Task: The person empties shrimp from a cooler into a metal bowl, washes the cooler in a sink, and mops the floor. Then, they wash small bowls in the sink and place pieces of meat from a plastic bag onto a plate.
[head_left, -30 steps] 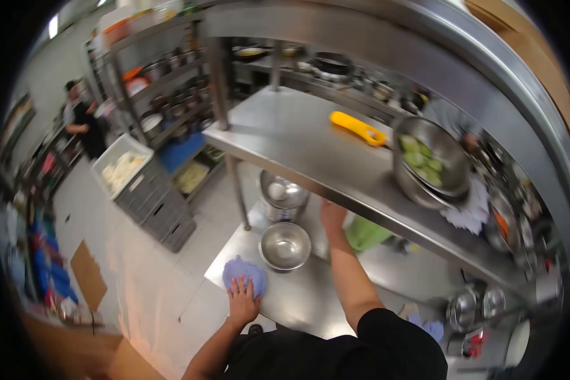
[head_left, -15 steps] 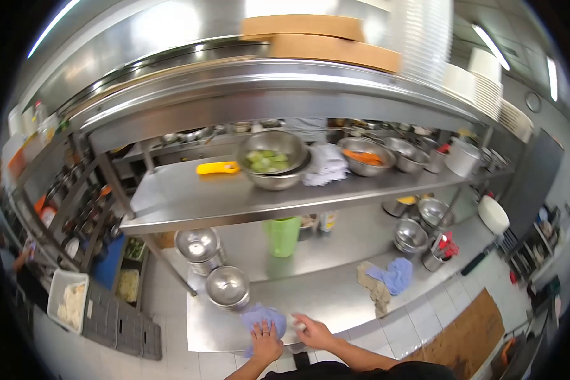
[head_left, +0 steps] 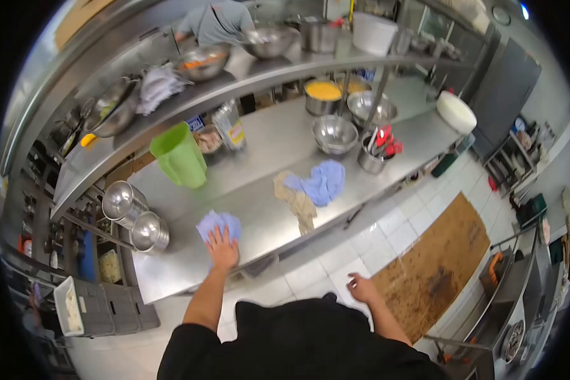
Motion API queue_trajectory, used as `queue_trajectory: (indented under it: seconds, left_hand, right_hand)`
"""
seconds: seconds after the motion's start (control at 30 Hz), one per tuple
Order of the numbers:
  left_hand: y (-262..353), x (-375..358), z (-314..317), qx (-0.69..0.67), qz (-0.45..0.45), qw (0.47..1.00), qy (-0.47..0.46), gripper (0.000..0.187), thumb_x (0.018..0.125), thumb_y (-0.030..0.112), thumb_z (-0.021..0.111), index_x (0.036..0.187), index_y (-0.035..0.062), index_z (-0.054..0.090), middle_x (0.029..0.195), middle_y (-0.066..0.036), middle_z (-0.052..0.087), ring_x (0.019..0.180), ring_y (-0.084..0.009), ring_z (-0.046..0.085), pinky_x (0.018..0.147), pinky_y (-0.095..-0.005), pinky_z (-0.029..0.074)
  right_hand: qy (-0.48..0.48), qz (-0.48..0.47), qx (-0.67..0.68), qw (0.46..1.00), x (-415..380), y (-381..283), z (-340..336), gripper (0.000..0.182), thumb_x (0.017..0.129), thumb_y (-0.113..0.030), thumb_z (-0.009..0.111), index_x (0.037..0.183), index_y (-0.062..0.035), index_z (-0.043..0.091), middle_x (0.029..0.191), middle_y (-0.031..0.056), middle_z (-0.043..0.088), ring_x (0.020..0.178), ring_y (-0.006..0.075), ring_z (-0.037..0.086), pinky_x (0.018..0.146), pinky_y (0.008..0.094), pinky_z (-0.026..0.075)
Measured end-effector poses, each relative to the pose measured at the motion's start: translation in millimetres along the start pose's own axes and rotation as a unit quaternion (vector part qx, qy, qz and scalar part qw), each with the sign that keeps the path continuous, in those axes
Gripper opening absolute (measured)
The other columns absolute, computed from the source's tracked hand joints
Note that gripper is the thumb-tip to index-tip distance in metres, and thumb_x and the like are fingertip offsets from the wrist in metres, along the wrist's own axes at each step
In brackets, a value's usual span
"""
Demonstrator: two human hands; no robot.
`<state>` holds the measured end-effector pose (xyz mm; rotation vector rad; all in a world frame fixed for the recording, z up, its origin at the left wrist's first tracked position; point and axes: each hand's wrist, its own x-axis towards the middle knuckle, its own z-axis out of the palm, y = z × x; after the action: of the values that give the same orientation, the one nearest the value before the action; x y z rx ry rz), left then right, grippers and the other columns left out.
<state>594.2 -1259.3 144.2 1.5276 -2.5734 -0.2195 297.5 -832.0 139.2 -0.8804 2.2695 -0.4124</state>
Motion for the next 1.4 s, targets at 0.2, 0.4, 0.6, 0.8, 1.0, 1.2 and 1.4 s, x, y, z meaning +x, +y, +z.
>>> queue_trajectory:
  seconds: [0.2, 0.4, 0.6, 0.8, 1.0, 1.2, 1.4]
  left_hand:
    - [56, 12, -28, 0.082, -0.072, 0.994, 0.018, 0.078, 0.093, 0.035, 0.058, 0.161, 0.0164, 0.025, 0.167, -0.016, 0.023, 0.152, -0.0460, 0.019, 0.118, -0.0669, 0.019]
    - [89, -129, -10, -0.189, 0.124, 0.970, -0.086, 0.010, 0.086, 0.018, 0.065, 0.085, 0.0118, 0.072, 0.080, -0.015, 0.073, 0.078, -0.0369, 0.069, 0.081, -0.0466, 0.053]
    - [-141, -172, 106, -0.612, -0.529, 0.588, -0.009, 0.053, 0.098, 0.037, 0.059, 0.143, 0.0131, 0.045, 0.111, -0.008, 0.066, 0.086, -0.0287, 0.069, 0.061, -0.0356, 0.052]
    - [-253, -111, 135, -0.839, -0.345, 0.418, 0.045, 0.054, 0.099, 0.049, 0.054, 0.133, 0.0071, 0.057, 0.125, -0.012, 0.065, 0.115, -0.0310, 0.063, 0.097, -0.0545, 0.055]
    - [-269, -75, 166, -0.808, -0.319, 0.458, 0.190, 0.049, 0.100, 0.044, 0.054, 0.131, 0.0061, 0.058, 0.125, -0.011, 0.065, 0.115, -0.0300, 0.063, 0.098, -0.0512, 0.055]
    - [-272, -96, 157, -0.773, -0.321, 0.486, 0.250, 0.044, 0.102, 0.039, 0.054, 0.130, 0.0050, 0.059, 0.125, -0.011, 0.066, 0.115, -0.0290, 0.063, 0.098, -0.0479, 0.056]
    - [-264, -112, 144, -0.778, -0.293, 0.493, 0.257, 0.034, 0.104, 0.027, 0.055, 0.128, 0.0035, 0.060, 0.124, -0.010, 0.066, 0.113, -0.0262, 0.064, 0.099, -0.0415, 0.056]
  right_hand:
    - [-0.021, 0.077, -0.008, 0.997, 26, 128, 24, 0.041, 0.089, -0.034, 0.060, 0.118, -0.0065, 0.069, 0.103, 0.0224, 0.073, 0.102, 0.0397, 0.069, 0.092, 0.0486, 0.054]
    - [-0.084, 0.167, 0.206, 0.960, 34, 260, 133, 0.029, 0.091, -0.018, 0.061, 0.100, 0.0094, 0.066, 0.066, 0.0158, 0.065, 0.045, 0.0256, 0.059, 0.043, 0.0356, 0.047]
    - [-0.195, 0.381, 0.192, 0.883, -43, 202, 89, 0.043, 0.093, -0.015, 0.058, 0.136, -0.0091, 0.058, 0.079, 0.0051, 0.064, 0.057, 0.0214, 0.061, 0.055, 0.0444, 0.055]
    - [-0.125, 0.333, 0.150, 0.923, -46, 167, 48, 0.038, 0.093, -0.020, 0.060, 0.126, -0.0022, 0.064, 0.083, 0.0093, 0.066, 0.061, 0.0196, 0.063, 0.051, 0.0348, 0.052]
    - [-0.056, 0.177, 0.003, 0.983, 0, 35, 7, 0.048, 0.091, -0.029, 0.062, 0.130, -0.0024, 0.064, 0.115, 0.0228, 0.072, 0.108, 0.0354, 0.069, 0.095, 0.0423, 0.053]
    - [-0.083, 0.069, -0.025, 0.994, 19, -73, 2, 0.042, 0.094, -0.030, 0.060, 0.129, -0.0064, 0.066, 0.113, 0.0195, 0.073, 0.108, 0.0350, 0.069, 0.095, 0.0435, 0.053]
    - [-0.134, 0.066, -0.062, 0.987, 30, -41, 24, 0.044, 0.093, -0.027, 0.064, 0.131, -0.0052, 0.064, 0.113, 0.0190, 0.073, 0.107, 0.0324, 0.069, 0.095, 0.0406, 0.054]
